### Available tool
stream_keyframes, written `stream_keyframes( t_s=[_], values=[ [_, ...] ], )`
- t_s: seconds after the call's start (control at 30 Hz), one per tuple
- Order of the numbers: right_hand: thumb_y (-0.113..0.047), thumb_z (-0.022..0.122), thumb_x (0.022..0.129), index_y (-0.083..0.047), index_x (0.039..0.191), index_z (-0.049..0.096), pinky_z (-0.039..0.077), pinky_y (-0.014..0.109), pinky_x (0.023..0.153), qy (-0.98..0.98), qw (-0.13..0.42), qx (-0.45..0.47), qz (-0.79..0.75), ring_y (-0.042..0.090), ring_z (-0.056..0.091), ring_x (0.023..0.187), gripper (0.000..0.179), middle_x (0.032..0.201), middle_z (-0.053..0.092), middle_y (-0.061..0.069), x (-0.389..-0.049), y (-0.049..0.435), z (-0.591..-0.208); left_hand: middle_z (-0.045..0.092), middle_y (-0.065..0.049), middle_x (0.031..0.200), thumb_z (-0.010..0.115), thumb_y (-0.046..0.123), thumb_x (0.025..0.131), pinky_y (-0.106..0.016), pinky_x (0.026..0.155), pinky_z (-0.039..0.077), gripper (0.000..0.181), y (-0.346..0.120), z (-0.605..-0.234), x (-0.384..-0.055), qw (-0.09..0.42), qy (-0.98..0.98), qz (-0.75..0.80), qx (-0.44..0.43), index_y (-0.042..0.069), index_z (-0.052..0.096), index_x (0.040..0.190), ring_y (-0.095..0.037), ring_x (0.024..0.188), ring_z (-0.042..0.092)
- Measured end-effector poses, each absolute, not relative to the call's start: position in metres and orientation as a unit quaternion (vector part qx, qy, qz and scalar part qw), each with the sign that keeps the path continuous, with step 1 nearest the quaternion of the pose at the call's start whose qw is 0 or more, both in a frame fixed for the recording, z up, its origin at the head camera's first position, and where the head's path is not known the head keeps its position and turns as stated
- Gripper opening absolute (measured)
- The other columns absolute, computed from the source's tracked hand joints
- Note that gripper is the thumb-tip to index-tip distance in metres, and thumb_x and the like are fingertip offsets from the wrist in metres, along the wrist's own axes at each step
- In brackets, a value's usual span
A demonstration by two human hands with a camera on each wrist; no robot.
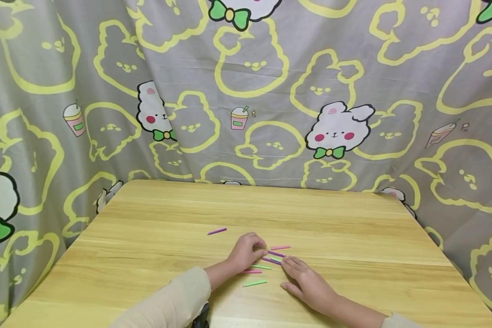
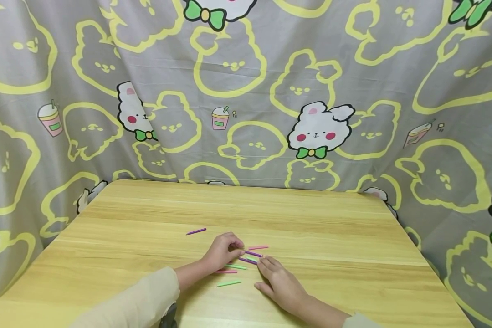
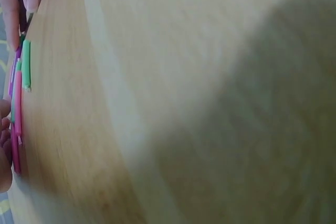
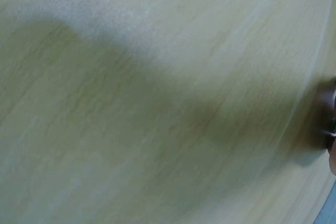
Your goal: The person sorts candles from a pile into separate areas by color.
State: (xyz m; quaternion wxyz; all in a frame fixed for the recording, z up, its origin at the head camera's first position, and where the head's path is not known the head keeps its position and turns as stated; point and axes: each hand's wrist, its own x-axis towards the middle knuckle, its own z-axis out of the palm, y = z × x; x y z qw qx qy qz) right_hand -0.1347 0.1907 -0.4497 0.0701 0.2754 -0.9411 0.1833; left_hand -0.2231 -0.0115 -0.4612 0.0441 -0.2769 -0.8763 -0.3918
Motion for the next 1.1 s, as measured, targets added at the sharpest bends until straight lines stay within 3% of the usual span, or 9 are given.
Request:
stream_keyframes(
  t_s=[0.5,1.1],
  values=[
    [-0.034,0.059,0.089,0.004,0.122,0.056,0.045,0.048,0.093,-0.941,0.077,0.275,0.183,0.039,0.051,0.119,0.050,0.128,0.055,0.020,-0.1351,0.1904,-0.4513,0.060,-0.001,0.079,0.072,0.012,0.079,-0.016,0.070,0.046,0.008,-0.0159,-0.4669,-0.2297,0.033,-0.857,-0.416,-0.302,0.006,0.068,0.082,-0.004,0.073,0.050],
    [-0.036,0.057,0.091,0.004,0.123,0.056,0.045,0.048,0.093,-0.939,0.077,0.280,0.183,0.038,0.051,0.119,0.052,0.128,0.055,0.020,-0.1341,0.1893,-0.4487,0.056,0.002,0.084,0.066,0.020,0.085,-0.020,0.075,0.044,0.012,-0.0175,-0.4598,-0.2273,-0.004,-0.885,-0.348,-0.310,0.008,0.063,0.083,-0.008,0.080,0.047]
  ],
)
